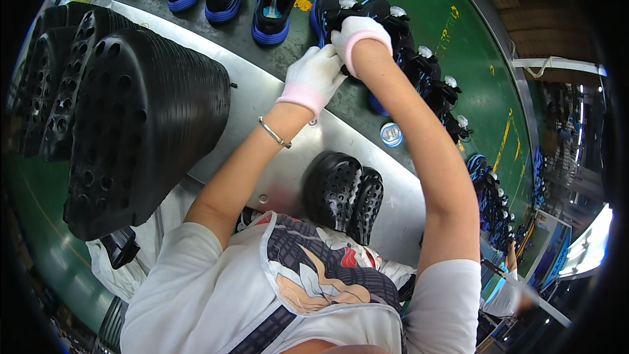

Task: The person inserts black plastic shoe lasts into blue and black athletic shoes on a factory assembly line. They handle the shoes and lasts one by one, placing the lasts inside the shoes and arranging them on the metal table.

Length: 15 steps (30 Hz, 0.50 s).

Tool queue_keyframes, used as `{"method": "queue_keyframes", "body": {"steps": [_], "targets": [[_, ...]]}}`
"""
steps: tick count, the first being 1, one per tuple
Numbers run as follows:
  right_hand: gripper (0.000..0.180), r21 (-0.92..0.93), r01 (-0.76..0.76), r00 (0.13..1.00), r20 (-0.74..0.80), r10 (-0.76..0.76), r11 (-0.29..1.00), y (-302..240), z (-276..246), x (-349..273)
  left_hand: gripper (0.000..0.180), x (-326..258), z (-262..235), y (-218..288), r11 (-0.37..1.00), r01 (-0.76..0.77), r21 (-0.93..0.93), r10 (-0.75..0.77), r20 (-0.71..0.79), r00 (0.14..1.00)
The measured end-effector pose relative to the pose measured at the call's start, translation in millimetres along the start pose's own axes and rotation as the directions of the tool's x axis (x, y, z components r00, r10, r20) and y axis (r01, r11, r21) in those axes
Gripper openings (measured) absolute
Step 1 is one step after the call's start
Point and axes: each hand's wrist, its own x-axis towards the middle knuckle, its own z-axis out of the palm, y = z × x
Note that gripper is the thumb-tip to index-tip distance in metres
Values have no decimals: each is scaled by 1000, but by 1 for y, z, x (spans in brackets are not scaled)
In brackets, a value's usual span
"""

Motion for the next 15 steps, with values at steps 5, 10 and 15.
{"method": "queue_keyframes", "body": {"steps": [5,10,15], "targets": [[39,17,63,994,93,-64,998,-4,-5,5,30,25,-8,-1,968,217,129,-248,325,913],[33,-5,65,996,56,-65,998,-2,5,22,21,34,-17,4,961,194,198,-261,411,873],[37,61,122,991,-59,-118,991,3,13,26,29,45,-10,4,924,214,316,-338,416,844]]}}
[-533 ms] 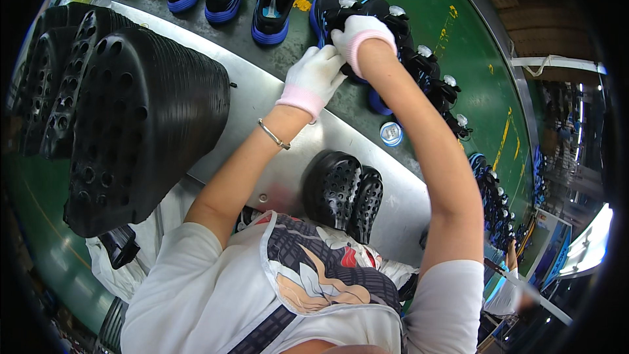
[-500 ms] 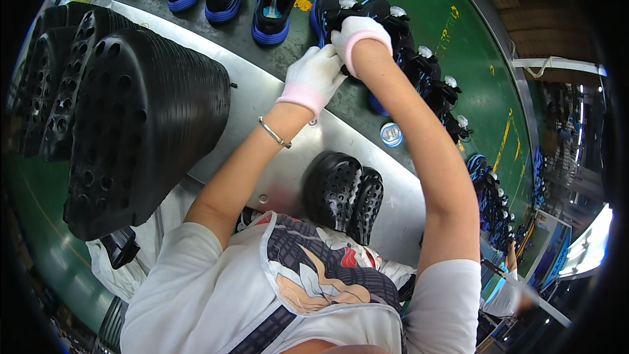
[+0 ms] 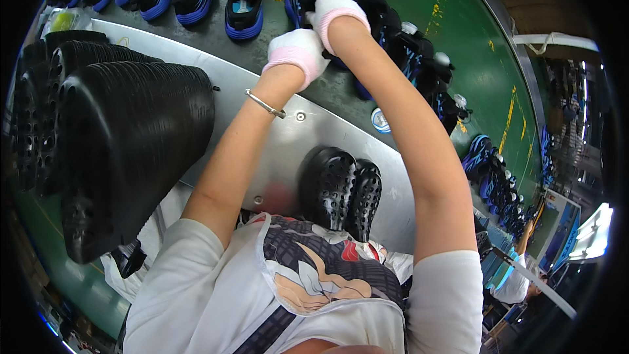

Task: The person inserts black plastic shoe lasts into blue and black athletic shoes on a factory assembly line. They handle the shoes and lasts one by one, placing the lasts inside the shoes and arranging them on the metal table.

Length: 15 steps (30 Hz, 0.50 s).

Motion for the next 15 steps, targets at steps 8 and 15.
{"method": "queue_keyframes", "body": {"steps": [8,15], "targets": [[47,399,186,971,-214,-106,898,37,-1,-77,39,-2,-12,-19,993,-70,97,83,-139,987],[31,507,-39,993,-78,91,861,131,44,-263,47,-3,0,9,905,-422,54,401,-438,805]]}}
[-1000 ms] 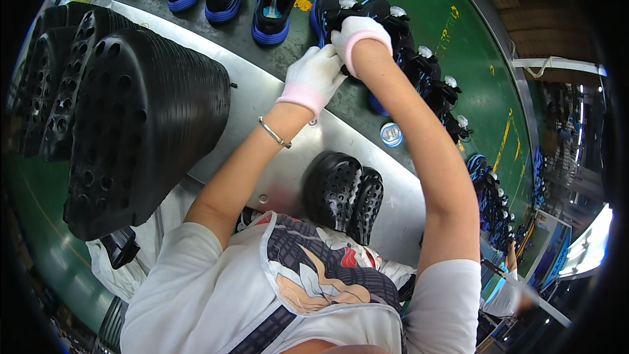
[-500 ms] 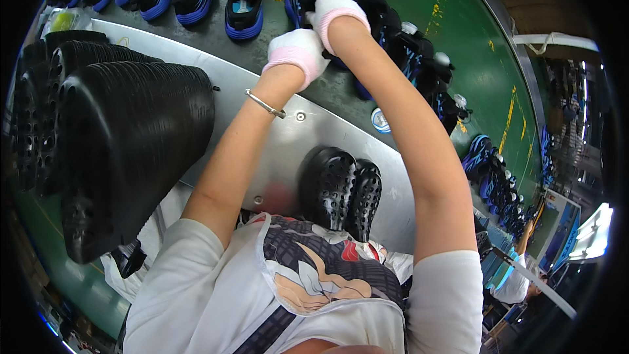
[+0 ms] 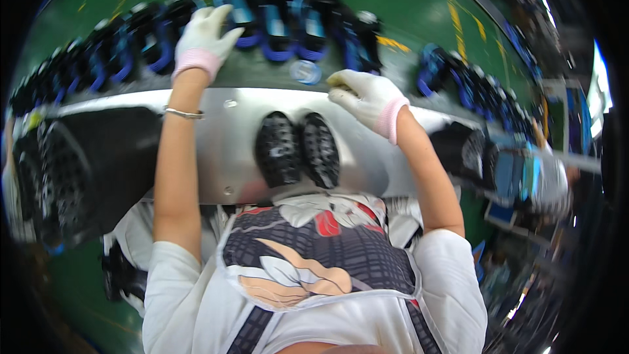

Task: The person inserts black plastic shoe lasts into blue and black athletic shoes on a factory assembly line. They handle the shoes and lasts one by one, placing the lasts inside the shoes and arranging them on the metal table.

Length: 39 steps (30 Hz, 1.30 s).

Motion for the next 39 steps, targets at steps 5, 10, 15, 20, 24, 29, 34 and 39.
{"method": "queue_keyframes", "body": {"steps": [5,10,15,20,24,29,34,39], "targets": [[27,112,-138,959,-232,161,984,33,-18,-95,59,20,70,-42,1000,6,9,-7,166,986],[25,281,-375,621,-631,465,883,80,-53,-206,53,6,60,-23,998,43,47,-51,195,979],[27,289,-527,493,-662,564,799,114,-53,-259,47,-9,72,7,999,5,-39,5,258,966],[59,55,-655,627,-518,582,754,125,-47,-243,55,-18,82,1,998,-22,57,12,170,985],[60,-79,-639,683,-515,517,765,139,-42,-235,61,-25,66,-5,999,24,-45,-11,260,966],[56,-112,-646,708,-458,538,755,140,-48,-227,57,-43,52,0,998,-28,-58,39,193,980],[56,-96,-593,752,-421,507,799,138,-64,-231,55,-50,40,17,996,0,-89,15,170,985],[55,-98,-584,728,-504,466,806,112,-76,-244,52,-52,19,23,989,15,-149,-1,96,995]]}}
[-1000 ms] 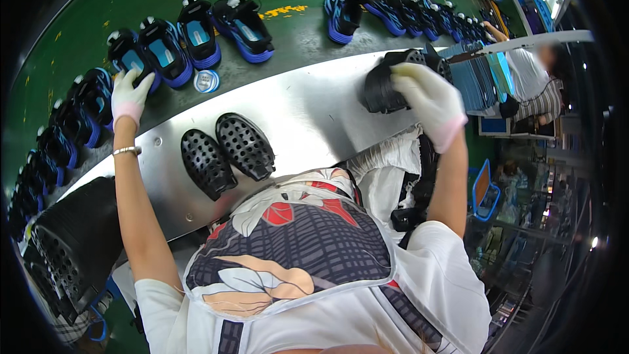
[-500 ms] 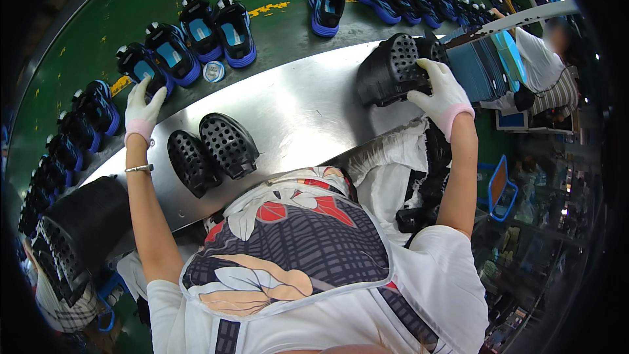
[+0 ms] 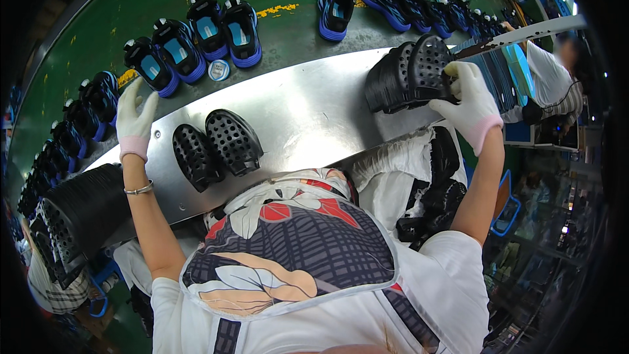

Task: The person inserts black plastic shoe lasts into blue and black athletic shoes on a factory assembly line. They handle the shoes and lasts one by one, placing the lasts inside the shoes and arranging them on the metal table.

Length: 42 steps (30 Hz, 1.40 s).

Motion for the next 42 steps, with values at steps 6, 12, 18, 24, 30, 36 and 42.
{"method": "queue_keyframes", "body": {"steps": [6,12,18,24,30,36,42], "targets": [[53,192,337,940,-125,-318,922,-89,1,-3,48,-10,-3,38,728,104,-677,-16,135,991],[54,496,616,703,6,-712,612,-204,65,17,49,-24,17,96,32,550,-834,261,539,801],[49,772,450,653,59,-755,450,-269,91,28,42,-43,-29,77,-310,437,-844,67,439,896],[46,416,600,709,119,-695,683,-323,106,22,27,-32,-40,57,-65,155,-986,-215,165,963],[40,305,579,750,164,-641,756,-356,114,34,30,-7,-37,47,22,59,-998,-452,43,891],[48,32,646,714,329,-619,762,-376,105,80,48,1,-25,5,402,178,-898,-404,1,915],[58,-7,686,626,514,-586,727,-402,100,152,33,-12,6,-25,947,-169,-273,64,-356,932]]}}
